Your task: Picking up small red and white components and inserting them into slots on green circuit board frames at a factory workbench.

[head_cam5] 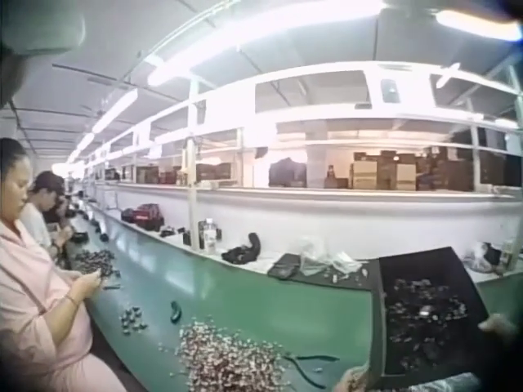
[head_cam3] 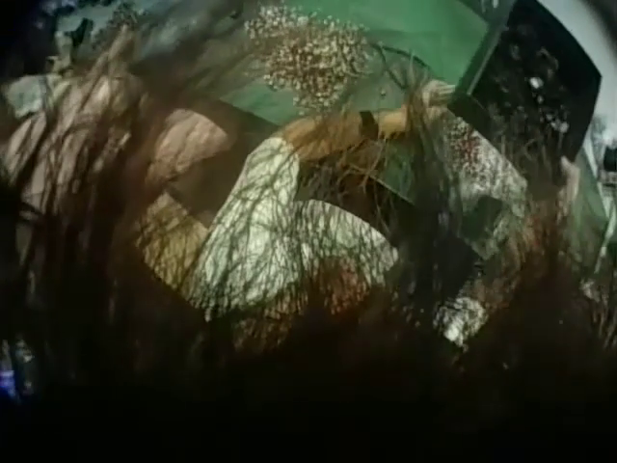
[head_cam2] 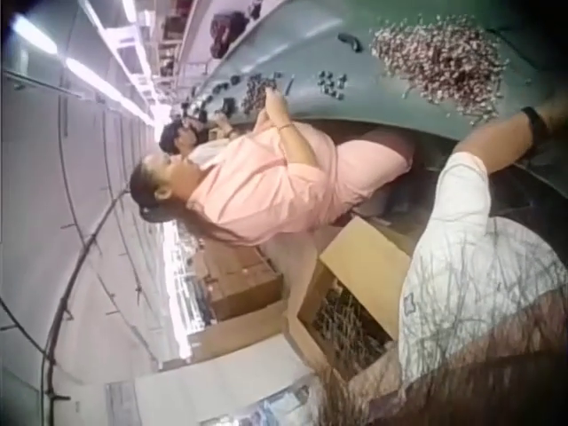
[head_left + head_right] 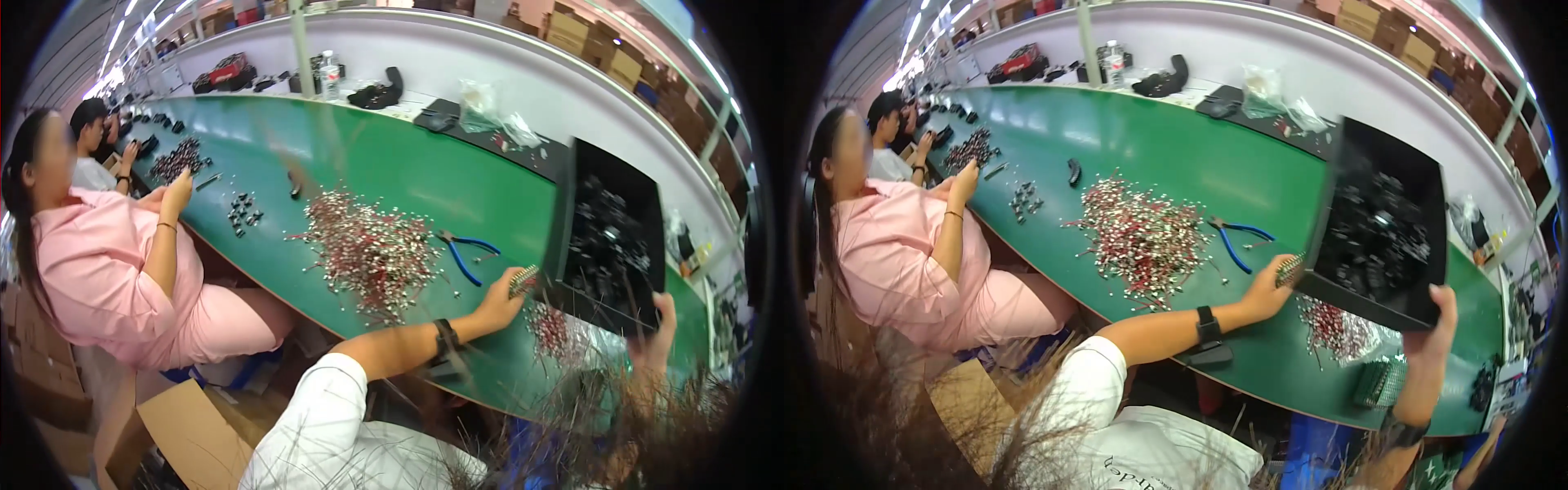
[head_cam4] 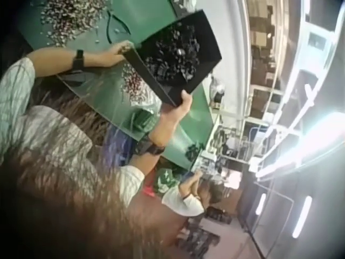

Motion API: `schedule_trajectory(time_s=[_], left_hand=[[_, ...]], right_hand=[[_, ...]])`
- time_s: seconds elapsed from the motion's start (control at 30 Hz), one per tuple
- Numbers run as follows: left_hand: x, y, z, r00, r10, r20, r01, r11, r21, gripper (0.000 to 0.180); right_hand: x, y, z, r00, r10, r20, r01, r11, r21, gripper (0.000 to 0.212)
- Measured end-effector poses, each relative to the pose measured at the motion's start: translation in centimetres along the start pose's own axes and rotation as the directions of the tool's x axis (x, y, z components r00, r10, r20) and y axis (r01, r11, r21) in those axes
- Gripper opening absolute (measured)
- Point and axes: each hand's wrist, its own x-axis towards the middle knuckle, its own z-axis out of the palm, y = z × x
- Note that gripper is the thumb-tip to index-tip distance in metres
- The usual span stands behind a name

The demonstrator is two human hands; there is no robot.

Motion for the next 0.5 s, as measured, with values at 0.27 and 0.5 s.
schedule_trajectory(time_s=[0.27, 0.5], left_hand=[[0.3, -0.7, 5.1, 1.000, 0.003, 0.030, 0.000, 0.994, -0.108, 0.039], [1.2, -15.4, 7.2, 0.846, 0.485, 0.223, -0.460, 0.451, 0.765, 0.031]], right_hand=[[8.2, 6.2, 25.2, 0.948, 0.020, 0.317, 0.019, 0.992, -0.121, 0.044], [16.5, 17.7, 43.3, 0.810, 0.116, 0.575, 0.059, 0.959, -0.277, 0.076]])
